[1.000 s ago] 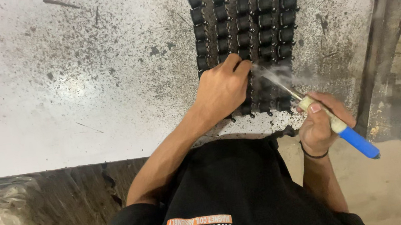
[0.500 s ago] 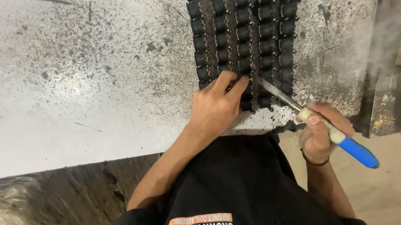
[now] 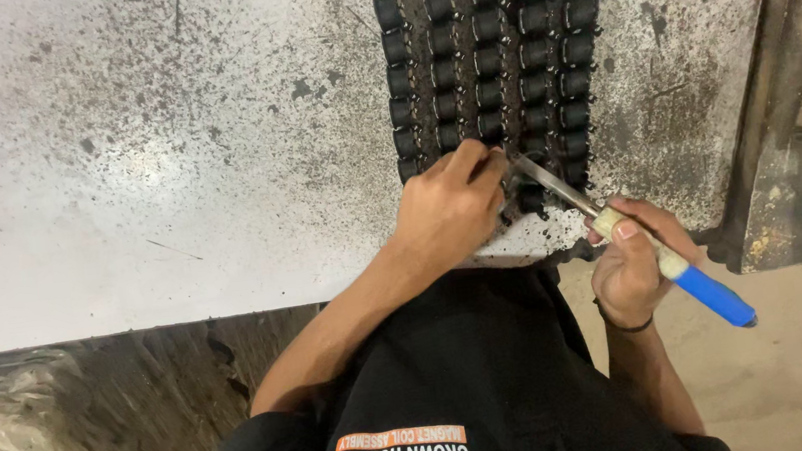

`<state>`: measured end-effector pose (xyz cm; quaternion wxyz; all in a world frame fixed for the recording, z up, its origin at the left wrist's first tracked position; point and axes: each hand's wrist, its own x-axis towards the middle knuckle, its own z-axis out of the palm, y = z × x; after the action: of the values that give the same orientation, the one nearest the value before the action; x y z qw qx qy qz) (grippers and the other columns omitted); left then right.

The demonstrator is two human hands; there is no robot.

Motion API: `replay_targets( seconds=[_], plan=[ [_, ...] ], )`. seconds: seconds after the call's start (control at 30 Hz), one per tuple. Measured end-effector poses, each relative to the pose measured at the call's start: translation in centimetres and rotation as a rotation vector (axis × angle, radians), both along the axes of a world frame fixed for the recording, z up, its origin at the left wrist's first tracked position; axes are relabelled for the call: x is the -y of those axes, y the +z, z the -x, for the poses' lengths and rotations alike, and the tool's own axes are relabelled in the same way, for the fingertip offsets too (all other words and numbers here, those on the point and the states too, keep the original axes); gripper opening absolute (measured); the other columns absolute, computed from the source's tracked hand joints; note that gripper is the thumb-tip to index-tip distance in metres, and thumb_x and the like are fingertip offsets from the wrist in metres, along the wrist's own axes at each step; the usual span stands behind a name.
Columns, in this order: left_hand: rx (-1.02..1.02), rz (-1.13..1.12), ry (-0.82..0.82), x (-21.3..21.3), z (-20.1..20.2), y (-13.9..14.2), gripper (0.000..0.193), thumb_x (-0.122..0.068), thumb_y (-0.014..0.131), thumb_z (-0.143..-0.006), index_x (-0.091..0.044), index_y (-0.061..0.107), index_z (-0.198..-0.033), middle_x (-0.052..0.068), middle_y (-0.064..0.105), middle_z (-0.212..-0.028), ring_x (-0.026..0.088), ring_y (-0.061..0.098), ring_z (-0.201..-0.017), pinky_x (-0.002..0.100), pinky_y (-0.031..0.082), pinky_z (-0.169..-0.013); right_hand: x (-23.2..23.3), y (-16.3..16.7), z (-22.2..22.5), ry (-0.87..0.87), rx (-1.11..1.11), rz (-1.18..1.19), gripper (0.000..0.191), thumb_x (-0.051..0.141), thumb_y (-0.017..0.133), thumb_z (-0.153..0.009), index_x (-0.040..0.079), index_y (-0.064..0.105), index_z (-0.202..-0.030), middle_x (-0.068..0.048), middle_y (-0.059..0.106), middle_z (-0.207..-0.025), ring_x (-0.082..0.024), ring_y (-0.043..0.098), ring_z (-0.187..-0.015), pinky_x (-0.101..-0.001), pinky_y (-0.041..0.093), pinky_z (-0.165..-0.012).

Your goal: The person solders wire leads onto a grid of black coil assemblies on a workbench, holding each lead in place with one hand while applying a soldering iron with the other, moving coil to coil across the array. Smoke rises as each joint is soldered, and the person briefly handles the solder spool partway through.

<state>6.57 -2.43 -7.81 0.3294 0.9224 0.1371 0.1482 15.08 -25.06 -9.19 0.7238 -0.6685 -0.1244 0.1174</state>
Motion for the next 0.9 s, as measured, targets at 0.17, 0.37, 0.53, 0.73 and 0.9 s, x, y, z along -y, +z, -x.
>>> replay_targets(
  seconds=[0.17,0.37,0.53,0.73,0.9],
  plan=[
    [-0.011,0.141,0.023,-1.0,0.1,0.0,0.018,-0.006,0.073,-0.090,-0.007,0.077,-0.108,0.007,0.064,-0.098,0.024,0.069,-0.068,0.036,0.059,-0.060,0.0,-0.3,0.0,-0.032,0.152,-0.070,0.028,0.009,0.065,-0.093,-0.005,0.053,-0.114,-0.023,0.067,-0.101,-0.024,0.066,-0.071,-0.0313,0.058,-0.059],
    [0.049,0.079,0.011,-1.1,0.1,-0.3,0.020,-0.005,0.072,-0.089,-0.005,0.075,-0.109,0.006,0.064,-0.101,0.024,0.071,-0.073,0.036,0.058,-0.060,0.6,-0.9,0.0,-0.047,0.152,0.008,0.024,0.007,0.063,-0.098,-0.010,0.061,-0.115,-0.026,0.065,-0.098,-0.028,0.063,-0.068,-0.0336,0.055,-0.060],
    [0.068,0.032,0.025,-0.9,0.2,-0.4,0.025,-0.004,0.070,-0.085,-0.007,0.074,-0.109,0.004,0.064,-0.103,0.022,0.072,-0.077,0.037,0.058,-0.062,0.7,-1.4,0.0,-0.009,0.225,-0.006,0.027,0.008,0.065,-0.099,-0.005,0.055,-0.119,-0.025,0.066,-0.099,-0.026,0.064,-0.066,-0.0318,0.056,-0.061],
    [0.047,0.012,0.030,-0.9,0.0,-0.2,0.021,-0.005,0.071,-0.087,-0.006,0.072,-0.107,0.004,0.064,-0.104,0.022,0.071,-0.076,0.036,0.057,-0.058,0.5,-1.2,0.1,-0.005,0.153,-0.027,0.026,0.008,0.065,-0.098,-0.006,0.058,-0.119,-0.025,0.066,-0.097,-0.027,0.064,-0.067,-0.0324,0.056,-0.060],
    [0.016,0.045,-0.020,-1.2,-0.7,-0.2,0.019,-0.003,0.069,-0.088,-0.003,0.070,-0.107,0.010,0.064,-0.104,0.023,0.071,-0.072,0.035,0.056,-0.053,0.5,-0.5,-0.1,0.072,0.226,0.104,0.022,0.009,0.063,-0.096,-0.008,0.063,-0.110,-0.024,0.066,-0.091,-0.027,0.064,-0.065,-0.0326,0.053,-0.060]
  ],
)
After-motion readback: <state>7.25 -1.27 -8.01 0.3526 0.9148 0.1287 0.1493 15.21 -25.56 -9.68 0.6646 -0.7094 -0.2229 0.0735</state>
